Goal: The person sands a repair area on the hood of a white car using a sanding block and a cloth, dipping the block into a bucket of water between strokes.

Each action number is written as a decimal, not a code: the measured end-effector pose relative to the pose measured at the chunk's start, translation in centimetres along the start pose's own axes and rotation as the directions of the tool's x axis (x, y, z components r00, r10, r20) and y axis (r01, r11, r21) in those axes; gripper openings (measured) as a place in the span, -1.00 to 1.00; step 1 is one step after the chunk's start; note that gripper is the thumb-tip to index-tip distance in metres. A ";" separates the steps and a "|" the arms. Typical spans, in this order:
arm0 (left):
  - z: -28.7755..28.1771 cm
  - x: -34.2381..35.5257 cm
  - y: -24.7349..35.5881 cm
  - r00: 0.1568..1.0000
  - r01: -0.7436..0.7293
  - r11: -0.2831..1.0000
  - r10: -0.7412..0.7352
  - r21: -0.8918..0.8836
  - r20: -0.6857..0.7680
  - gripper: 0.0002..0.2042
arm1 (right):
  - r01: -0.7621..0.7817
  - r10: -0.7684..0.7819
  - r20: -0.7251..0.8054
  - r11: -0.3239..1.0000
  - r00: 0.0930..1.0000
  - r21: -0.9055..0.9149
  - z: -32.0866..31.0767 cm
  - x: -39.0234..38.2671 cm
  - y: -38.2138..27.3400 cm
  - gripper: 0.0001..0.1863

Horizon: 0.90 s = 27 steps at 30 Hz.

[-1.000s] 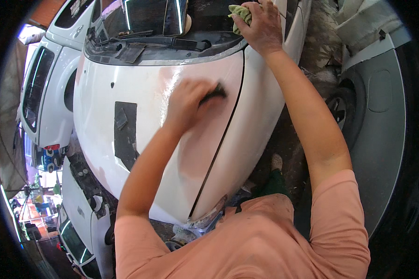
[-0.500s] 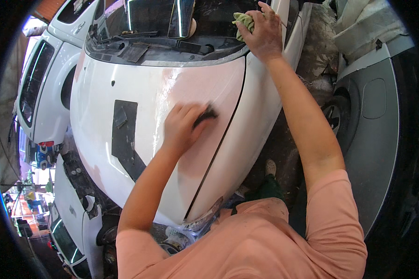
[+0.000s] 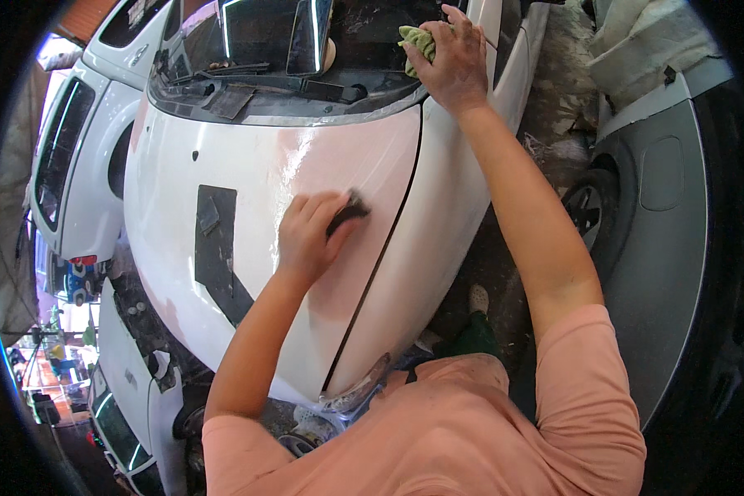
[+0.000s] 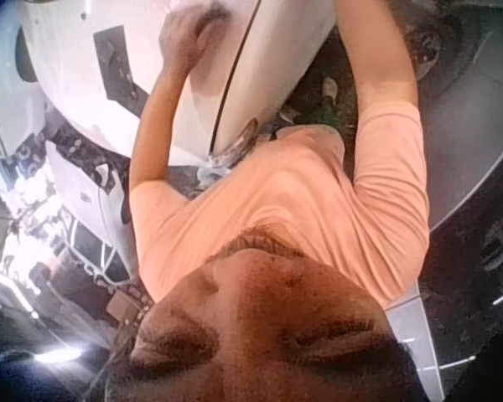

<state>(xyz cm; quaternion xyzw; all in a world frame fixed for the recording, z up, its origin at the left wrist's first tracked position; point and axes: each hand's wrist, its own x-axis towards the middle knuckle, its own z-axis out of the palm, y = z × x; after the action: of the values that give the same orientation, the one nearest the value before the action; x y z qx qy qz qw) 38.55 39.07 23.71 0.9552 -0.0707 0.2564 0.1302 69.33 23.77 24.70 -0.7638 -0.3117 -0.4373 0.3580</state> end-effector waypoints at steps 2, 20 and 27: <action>-0.3 0.7 0.0 0.999 -0.009 1.000 0.010 -0.007 0.035 -0.62 | -0.004 0.004 -0.011 1.000 1.000 -0.006 0.0 0.5 0.3 -0.60; -7.9 0.5 4.9 0.934 0.215 0.961 -0.254 -0.173 -0.250 -0.67 | -0.312 0.254 0.190 0.850 0.948 0.425 -2.0 0.9 -1.1 -0.58; -12.2 -22.0 11.8 0.481 0.652 0.628 -0.775 -0.424 -0.410 -0.70 | -0.386 0.104 0.422 0.638 0.901 0.667 -9.8 -1.1 -12.3 -0.63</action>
<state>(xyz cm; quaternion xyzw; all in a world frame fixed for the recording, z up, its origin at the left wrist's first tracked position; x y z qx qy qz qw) 11.53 32.76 25.24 0.7567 0.3498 0.4355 0.3396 54.76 22.27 30.61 -0.6536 -0.4102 -0.0797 0.6311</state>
